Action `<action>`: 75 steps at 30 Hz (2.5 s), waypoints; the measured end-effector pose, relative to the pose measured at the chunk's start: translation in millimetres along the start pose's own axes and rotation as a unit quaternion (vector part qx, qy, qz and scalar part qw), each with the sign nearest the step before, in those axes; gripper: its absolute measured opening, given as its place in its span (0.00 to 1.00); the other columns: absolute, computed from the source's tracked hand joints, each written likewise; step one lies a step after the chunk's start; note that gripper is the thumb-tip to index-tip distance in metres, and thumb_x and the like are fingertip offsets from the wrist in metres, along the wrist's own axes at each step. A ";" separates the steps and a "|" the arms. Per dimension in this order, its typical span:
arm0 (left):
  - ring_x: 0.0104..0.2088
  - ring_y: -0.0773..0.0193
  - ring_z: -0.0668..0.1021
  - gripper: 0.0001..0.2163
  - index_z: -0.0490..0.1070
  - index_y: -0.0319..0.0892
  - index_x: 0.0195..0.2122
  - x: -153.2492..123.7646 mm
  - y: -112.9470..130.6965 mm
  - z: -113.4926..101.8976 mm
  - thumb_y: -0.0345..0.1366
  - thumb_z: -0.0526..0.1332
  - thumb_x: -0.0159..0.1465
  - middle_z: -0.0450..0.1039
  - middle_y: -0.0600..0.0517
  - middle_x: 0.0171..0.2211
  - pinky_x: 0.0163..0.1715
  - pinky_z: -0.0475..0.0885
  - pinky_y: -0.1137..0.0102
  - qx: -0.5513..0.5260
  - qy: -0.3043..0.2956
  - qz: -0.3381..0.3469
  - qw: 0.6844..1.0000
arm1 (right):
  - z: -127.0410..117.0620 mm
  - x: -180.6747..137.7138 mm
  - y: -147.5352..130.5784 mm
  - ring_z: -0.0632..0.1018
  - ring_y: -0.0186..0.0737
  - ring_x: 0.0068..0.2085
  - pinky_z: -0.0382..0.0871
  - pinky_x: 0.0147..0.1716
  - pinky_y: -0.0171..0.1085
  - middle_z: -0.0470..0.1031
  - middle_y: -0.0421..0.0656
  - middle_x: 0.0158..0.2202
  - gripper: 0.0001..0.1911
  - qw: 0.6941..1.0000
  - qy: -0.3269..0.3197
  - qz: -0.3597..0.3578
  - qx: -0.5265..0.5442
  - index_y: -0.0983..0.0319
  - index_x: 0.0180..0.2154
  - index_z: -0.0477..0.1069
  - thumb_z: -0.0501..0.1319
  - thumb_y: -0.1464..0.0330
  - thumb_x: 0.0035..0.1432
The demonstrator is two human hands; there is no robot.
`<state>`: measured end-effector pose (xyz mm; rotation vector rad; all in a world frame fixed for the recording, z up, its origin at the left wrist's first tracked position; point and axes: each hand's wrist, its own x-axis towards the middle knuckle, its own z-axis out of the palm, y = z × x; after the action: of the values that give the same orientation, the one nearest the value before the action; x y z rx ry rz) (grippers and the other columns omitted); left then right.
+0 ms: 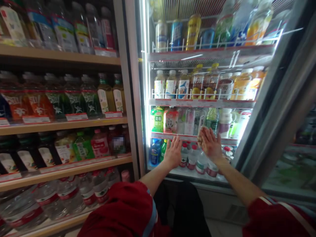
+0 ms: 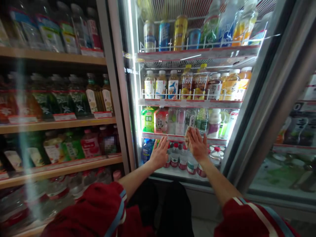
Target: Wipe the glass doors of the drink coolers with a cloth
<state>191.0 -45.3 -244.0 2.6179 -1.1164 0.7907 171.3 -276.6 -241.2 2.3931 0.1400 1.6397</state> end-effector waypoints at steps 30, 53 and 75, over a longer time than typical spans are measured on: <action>0.66 0.54 0.50 0.27 0.55 0.35 0.61 56.0 89.6 1.8 0.26 0.50 0.58 0.45 0.41 0.66 0.62 0.49 0.49 0.014 0.005 0.147 0.989 | -16.0 -27.2 56.8 0.54 0.46 0.65 0.40 0.62 0.53 0.57 0.51 0.63 0.24 0.992 -0.025 0.112 -0.046 0.63 0.59 0.60 0.47 0.71 0.62; 0.66 0.53 0.48 0.30 0.53 0.37 0.62 62.4 110.5 1.9 0.27 0.53 0.56 0.44 0.41 0.66 0.62 0.48 0.49 0.003 -0.009 0.199 0.980 | -15.8 -68.4 98.4 0.55 0.50 0.64 0.52 0.59 0.54 0.56 0.55 0.63 0.27 0.973 0.004 0.223 -0.053 0.67 0.62 0.55 0.46 0.69 0.62; 0.66 0.52 0.51 0.28 0.55 0.38 0.61 18.0 52.7 3.1 0.34 0.56 0.58 0.45 0.42 0.66 0.63 0.46 0.49 -0.170 -0.039 -0.024 0.984 | 5.3 -85.9 27.2 0.58 0.57 0.63 0.56 0.58 0.56 0.55 0.57 0.62 0.31 0.917 0.075 0.375 0.114 0.68 0.62 0.52 0.47 0.71 0.56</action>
<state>165.0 -94.4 -238.7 2.3945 -1.0929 0.4430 143.2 -321.8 -314.2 2.6723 -0.6880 2.2204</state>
